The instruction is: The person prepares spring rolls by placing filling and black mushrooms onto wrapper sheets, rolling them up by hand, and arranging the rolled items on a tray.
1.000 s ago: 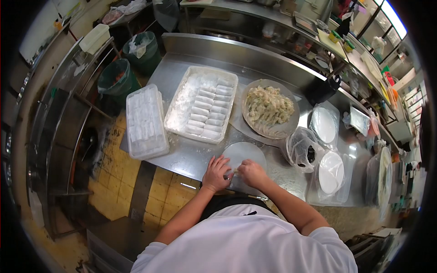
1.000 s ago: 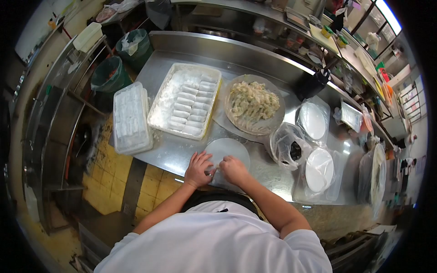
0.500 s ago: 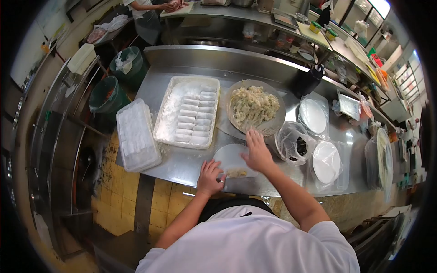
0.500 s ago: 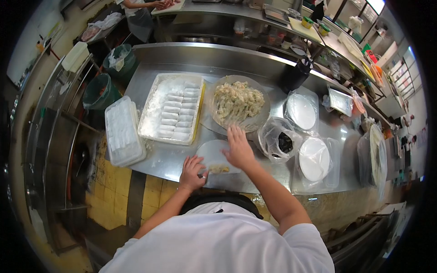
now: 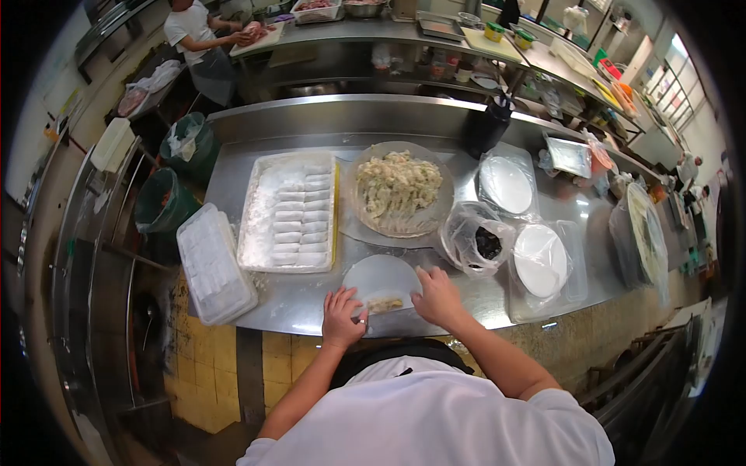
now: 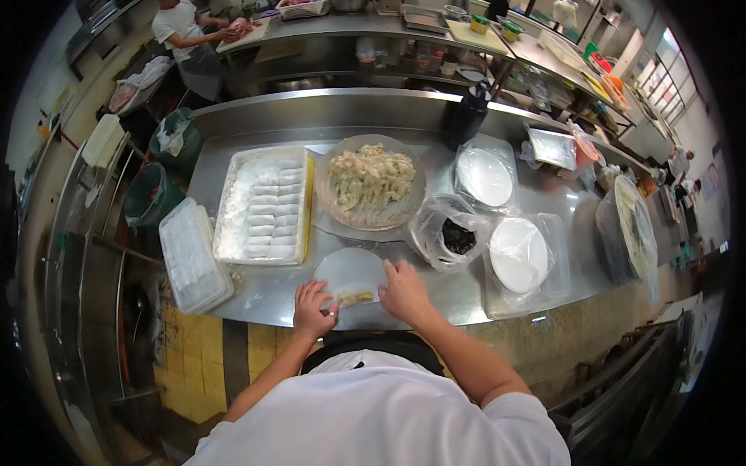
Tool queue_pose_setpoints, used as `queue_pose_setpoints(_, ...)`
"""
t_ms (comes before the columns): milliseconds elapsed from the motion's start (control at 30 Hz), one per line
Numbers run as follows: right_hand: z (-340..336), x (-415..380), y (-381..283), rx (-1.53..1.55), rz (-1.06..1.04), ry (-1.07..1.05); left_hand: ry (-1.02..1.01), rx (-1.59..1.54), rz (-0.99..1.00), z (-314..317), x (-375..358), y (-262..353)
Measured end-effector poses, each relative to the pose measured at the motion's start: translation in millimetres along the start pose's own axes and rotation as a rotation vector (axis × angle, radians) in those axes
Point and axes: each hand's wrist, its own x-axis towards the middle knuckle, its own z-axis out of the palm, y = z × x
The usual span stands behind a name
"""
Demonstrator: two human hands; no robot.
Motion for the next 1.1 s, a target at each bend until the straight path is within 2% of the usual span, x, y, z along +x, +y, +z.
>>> queue_pose_setpoints(133,-35.5,-45.8,10.6,0.258,0.187,0.089,-0.032,-0.019,0.017,11.2,2.8,9.5)
queue_pose_setpoints(233,-58.6,-67.5,39.0,0.405,0.307,0.259,-0.084,-0.027,0.057,17.8,9.5,22.5)
queue_pose_setpoints(333,-81.0,-60.8,88.7,0.382,0.338,0.548,-0.104,-0.037,0.074,25.7,12.6,35.3)
queue_pose_setpoints(433,-102.4,-33.2,122.6,0.417,0.44,0.508,-0.1,-0.019,0.085,27.7,13.2,35.2)
queue_pose_setpoints(533,-88.3,1.5,152.7,0.372,0.312,0.342,-0.106,0.012,0.101,27.8,14.4,34.4)
queue_pose_setpoints(633,-60.7,40.3,183.4,-0.076,0.058,0.268,-0.105,0.029,0.099,28.8,13.9,36.0)
queue_pose_setpoints(733,-56.7,79.5,193.9,-0.312,0.109,-0.049,-0.091,0.019,0.094,28.8,12.0,35.1)
queue_pose_setpoints(833,-67.6,92.9,184.0,-0.432,0.198,-0.263,-0.082,0.018,0.104,28.3,13.7,34.1)
queue_pose_setpoints(967,-75.5,92.0,182.6,-0.593,0.134,-0.33,-0.071,0.013,0.116,28.8,12.1,34.5)
queue_pose_setpoints(1100,-66.0,85.0,194.7,-0.679,0.02,-0.243,-0.057,0.007,0.126,28.1,12.7,32.9)
